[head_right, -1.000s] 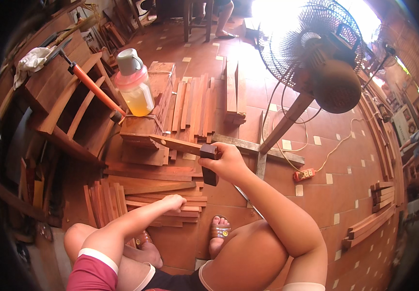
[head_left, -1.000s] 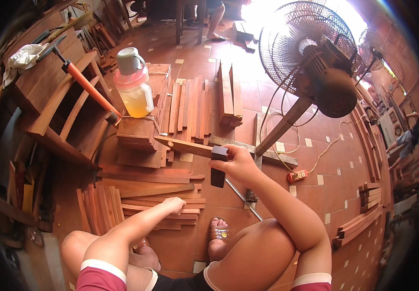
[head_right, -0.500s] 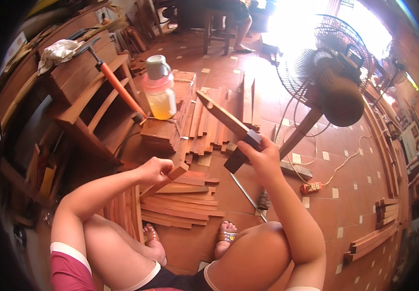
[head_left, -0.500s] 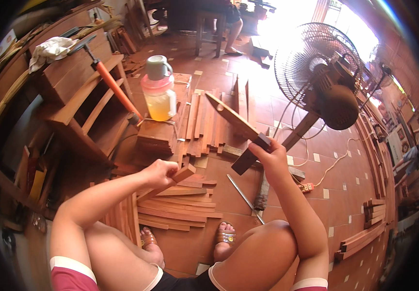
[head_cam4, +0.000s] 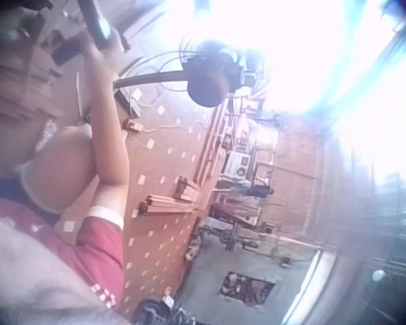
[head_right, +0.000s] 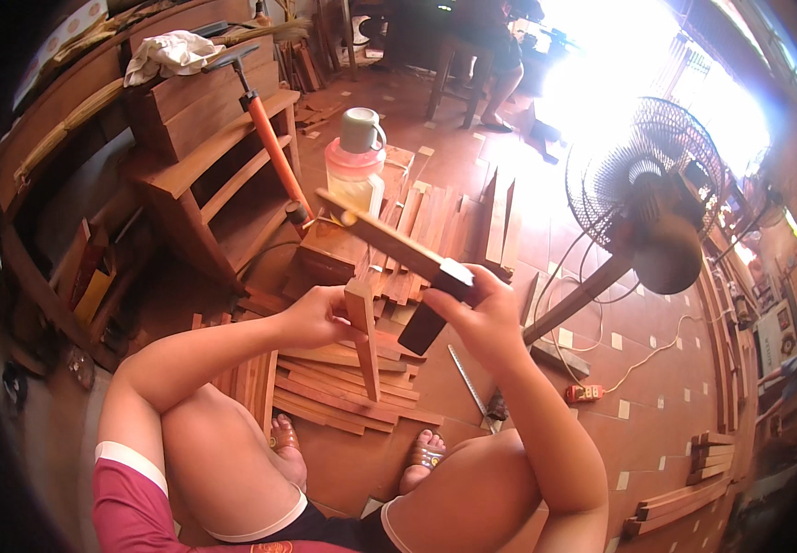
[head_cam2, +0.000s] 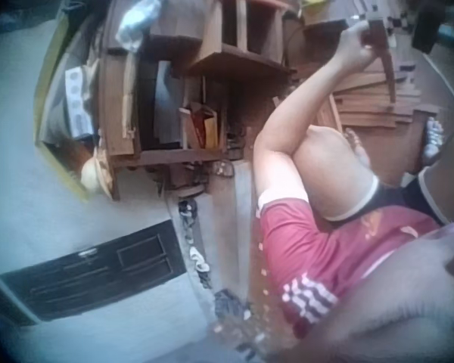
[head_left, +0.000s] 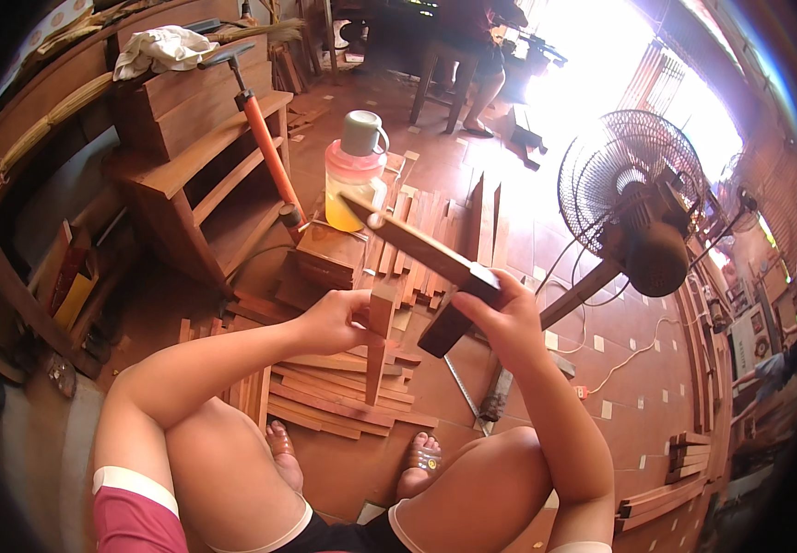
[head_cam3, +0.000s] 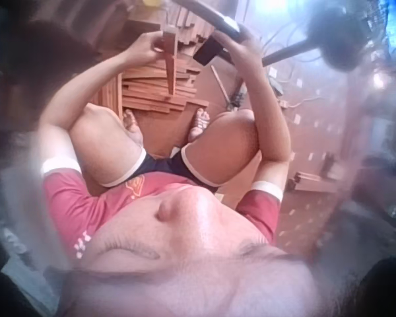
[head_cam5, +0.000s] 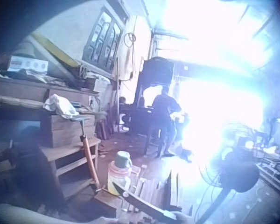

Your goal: The person sits on the floor and uses a hand plane to smooth the edges of thin wooden strips. They repeatedly pick up strips, plane them, and place them back on the floor.

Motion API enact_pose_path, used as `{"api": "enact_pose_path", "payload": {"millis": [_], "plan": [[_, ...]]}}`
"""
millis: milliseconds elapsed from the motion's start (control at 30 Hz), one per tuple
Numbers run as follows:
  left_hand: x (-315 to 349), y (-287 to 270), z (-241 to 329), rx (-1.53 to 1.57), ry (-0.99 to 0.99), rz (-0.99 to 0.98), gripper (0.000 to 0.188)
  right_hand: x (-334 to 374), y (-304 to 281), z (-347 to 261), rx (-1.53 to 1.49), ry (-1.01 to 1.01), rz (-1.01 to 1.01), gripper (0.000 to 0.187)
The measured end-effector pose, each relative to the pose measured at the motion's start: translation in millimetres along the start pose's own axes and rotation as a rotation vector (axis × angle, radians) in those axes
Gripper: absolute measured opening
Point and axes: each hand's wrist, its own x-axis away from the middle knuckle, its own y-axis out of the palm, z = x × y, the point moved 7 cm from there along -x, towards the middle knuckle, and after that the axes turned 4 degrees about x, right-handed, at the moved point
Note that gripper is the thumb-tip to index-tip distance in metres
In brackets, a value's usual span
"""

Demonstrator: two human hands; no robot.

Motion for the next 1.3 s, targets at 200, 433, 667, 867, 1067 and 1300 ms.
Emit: {"api": "enact_pose_path", "payload": {"millis": [200,433,667,867,1067,1300], "plan": [[-6.0,-2.4,-17.7,0.061,0.045,0.034,0.025,-20.6,42.0,-16.3,-0.003,0.02,-0.193,0.04],[-10.8,-4.2,-22.0,0.021,0.01,0.041,0.024,-30.3,58.0,14.8,-0.047,0.03,-0.23,0.04],[-13.3,-3.8,-26.5,0.119,-0.001,0.079,0.025,-34.6,57.6,24.6,-0.144,0.023,-0.271,0.041],[-19.7,-5.3,-33.7,0.095,0.017,0.106,0.026,-41.2,56.1,32.1,-0.205,-0.044,-0.262,0.042],[-20.9,-3.9,-32.5,0.082,0.008,0.107,0.025,-40.4,54.2,38.6,-0.25,-0.056,-0.284,0.046],[-20.8,-0.9,-33.4,0.111,0.034,0.114,0.024,-37.7,52.1,29.0,-0.218,-0.091,-0.323,0.043]]}}
